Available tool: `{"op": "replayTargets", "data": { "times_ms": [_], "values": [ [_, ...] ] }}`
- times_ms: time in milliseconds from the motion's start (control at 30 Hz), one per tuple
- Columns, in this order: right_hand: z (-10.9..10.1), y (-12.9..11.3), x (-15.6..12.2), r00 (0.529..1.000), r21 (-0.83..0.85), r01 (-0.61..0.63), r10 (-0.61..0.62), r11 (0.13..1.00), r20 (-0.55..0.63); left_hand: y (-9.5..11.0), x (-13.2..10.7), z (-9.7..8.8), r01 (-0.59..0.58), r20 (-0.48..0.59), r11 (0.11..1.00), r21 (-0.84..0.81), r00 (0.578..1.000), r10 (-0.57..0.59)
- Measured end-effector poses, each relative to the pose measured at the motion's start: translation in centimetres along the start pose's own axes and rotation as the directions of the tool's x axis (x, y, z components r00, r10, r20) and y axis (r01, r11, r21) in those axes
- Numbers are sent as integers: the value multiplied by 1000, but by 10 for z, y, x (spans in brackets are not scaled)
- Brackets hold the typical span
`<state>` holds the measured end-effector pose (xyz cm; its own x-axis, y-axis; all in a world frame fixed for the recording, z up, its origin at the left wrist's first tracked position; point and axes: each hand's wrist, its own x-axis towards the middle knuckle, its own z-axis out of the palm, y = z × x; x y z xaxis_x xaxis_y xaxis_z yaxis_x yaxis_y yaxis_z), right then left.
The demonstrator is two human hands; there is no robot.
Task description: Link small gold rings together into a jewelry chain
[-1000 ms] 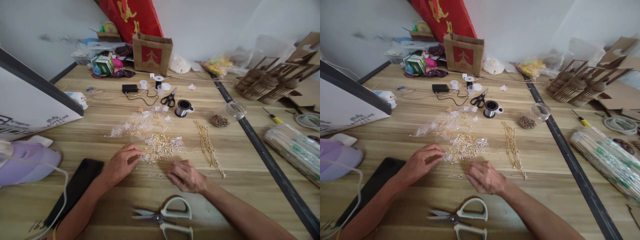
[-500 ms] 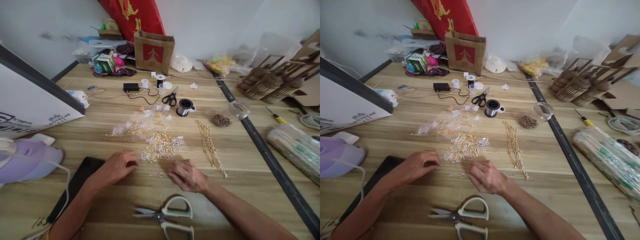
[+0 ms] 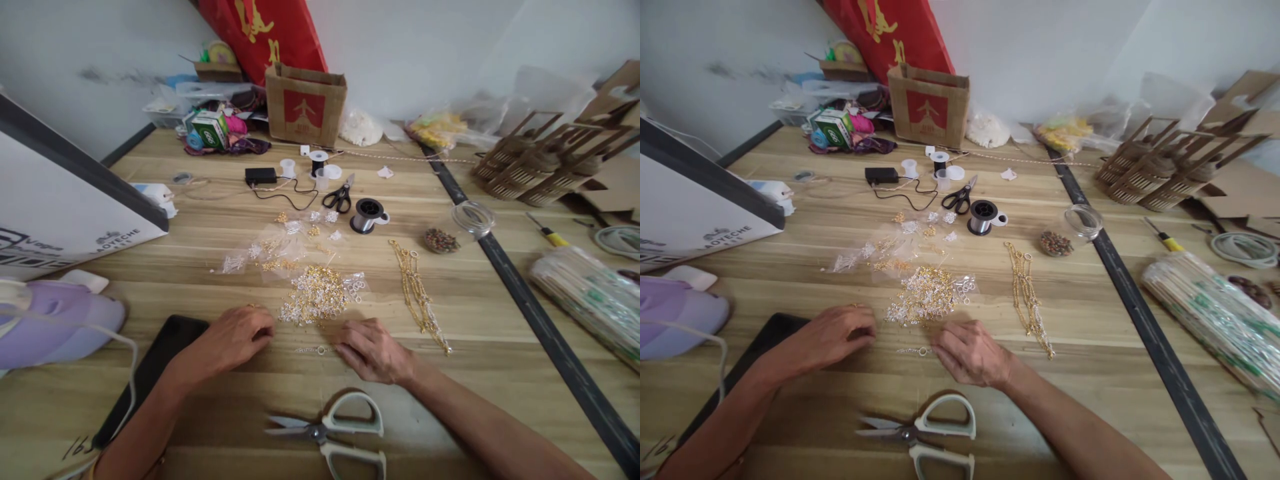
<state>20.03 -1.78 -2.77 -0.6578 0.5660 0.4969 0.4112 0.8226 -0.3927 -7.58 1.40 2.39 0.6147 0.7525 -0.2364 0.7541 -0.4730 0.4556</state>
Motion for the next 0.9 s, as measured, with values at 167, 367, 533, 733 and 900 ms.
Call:
{"op": "replayTargets", "data": {
  "times_ms": [167, 367, 533, 733, 900],
  "values": [
    [-1, 0, 2, 1000, 33, -29, 29, 999, -3, 13, 21, 12, -96, -234, 993, -64, 969, 78],
    [-2, 0, 3, 996, 72, -82, 85, 994, -36, 19, 41, 24, -150, -316, 985, 83, 934, 169],
    [-4, 0, 5, 996, 85, -79, 83, 993, -46, 19, 50, 23, -161, -293, 980, 118, 937, 189],
    [-4, 0, 5, 995, 83, -83, 87, 993, -48, 18, 56, 20, -167, -237, 980, 108, 953, 189],
    [-3, 0, 5, 996, 69, -81, 84, 994, -42, 16, 57, 18, -189, -190, 975, 114, 960, 208]
  ]
}}
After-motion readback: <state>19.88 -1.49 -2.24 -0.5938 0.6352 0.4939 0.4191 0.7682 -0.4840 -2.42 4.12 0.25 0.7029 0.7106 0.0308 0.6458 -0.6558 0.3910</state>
